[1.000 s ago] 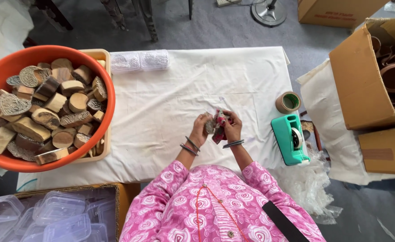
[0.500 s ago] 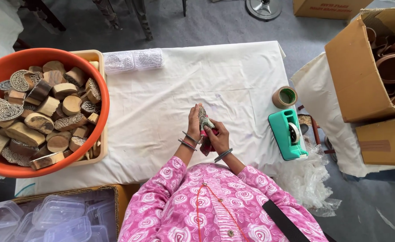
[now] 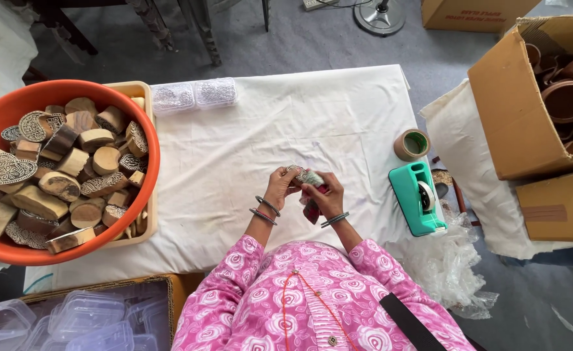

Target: The person wraps a small plastic container in bubble wrap and secures it with tape. They then pick up wooden stamps from a large orange bowl, wipe them with a cloth, and place them into a clear plastic container.

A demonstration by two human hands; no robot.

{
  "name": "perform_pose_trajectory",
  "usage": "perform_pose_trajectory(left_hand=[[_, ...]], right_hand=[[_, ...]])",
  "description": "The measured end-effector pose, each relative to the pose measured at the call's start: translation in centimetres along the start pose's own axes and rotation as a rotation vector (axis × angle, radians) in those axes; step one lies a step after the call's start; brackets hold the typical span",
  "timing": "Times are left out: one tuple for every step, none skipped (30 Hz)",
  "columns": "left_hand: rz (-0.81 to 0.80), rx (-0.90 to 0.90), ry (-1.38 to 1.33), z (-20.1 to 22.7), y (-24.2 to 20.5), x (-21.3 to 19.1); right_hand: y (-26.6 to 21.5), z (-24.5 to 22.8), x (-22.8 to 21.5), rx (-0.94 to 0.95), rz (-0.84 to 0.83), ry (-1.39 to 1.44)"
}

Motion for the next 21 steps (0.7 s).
perform_pose_trajectory(left_hand=[[0.001,0.000,-0.001,0.3,-0.2,0.2],[-0.036,-0.040,-0.105,0.3,-0.5,0.7],[-0.074,-0.083,-0.208,0.3,-0.8,1.2],[-0.074,-0.084,-0.208,-0.1,-0.9,2.0],[-0.090,-0.079,-0.238,-0.7,-1.1,2.9],[-0.107,-0.075,-0.268,-1.2,-1.3,3.7],[-0.109,-0.079,-0.266,-2.0,-0.9,4.1],[-0.077,-0.031,-0.303,-2.6,-0.5,4.2],[-0.044,0.018,-0.341,-3.0,-0.1,4.3],[-0.045,0.016,-0.341,-3.7,0.7,4.2],[0.007,0.023,-0.405,-4.3,1.5,3.7],[0.059,0.029,-0.469,-4.9,2.3,3.2],[0.059,0.029,-0.468,-3.8,1.7,3.1],[0.056,0.085,-0.474,-2.4,1.1,3.0],[0.052,0.139,-0.482,-1.1,0.4,2.9],[0.052,0.137,-0.482,-1.7,0.8,2.7],[0.055,0.140,-0.451,-2.2,1.2,2.3],[0.058,0.144,-0.420,-2.7,1.6,2.0],[0.058,0.144,-0.419,-2.2,0.9,2.5],[0.051,0.118,-0.348,-1.9,0.1,3.0],[0.044,0.091,-0.276,-1.6,-0.6,3.6]], right_hand=[[0.4,0.1,0.0,0.000,-0.001,0.000],[0.8,0.7,-0.5,0.074,0.088,0.072],[1.1,1.3,-1.0,0.149,0.180,0.143],[1.5,1.3,-1.0,0.150,0.180,0.143],[1.7,1.0,-1.2,0.109,0.200,0.137],[2.0,0.7,-1.3,0.069,0.220,0.132],[1.7,0.9,-1.2,0.071,0.224,0.131],[1.5,0.2,-1.0,-0.065,0.227,0.046],[1.2,-0.5,-0.8,-0.202,0.224,-0.039],[0.5,-0.7,-0.6,-0.200,0.225,-0.041],[-0.1,-0.8,-0.1,-0.175,0.192,-0.064],[-0.7,-0.8,0.4,-0.149,0.159,-0.087],[-1.3,-0.9,0.4,-0.149,0.160,-0.086],[-1.9,-0.7,1.0,-0.115,0.065,-0.038],[-2.6,-0.5,1.5,-0.078,-0.031,0.008],[-2.4,0.2,1.4,-0.076,-0.030,0.007],[-2.1,0.8,1.1,-0.086,0.011,0.011],[-1.8,1.4,0.8,-0.096,0.052,0.016],[-1.2,0.6,0.9,-0.096,0.053,0.016],[-0.5,-0.1,0.5,-0.074,0.118,0.043],[0.1,-0.7,0.1,-0.052,0.184,0.068]])
Point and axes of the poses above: each hand's wrist, its own y-axis towards the middle knuckle, its own x-axis out of the palm, z = x × y, the point moved 6 cm from there along y, towards the middle knuckle, and after that the axes turned 6 degrees about y, right-handed, at the moved point
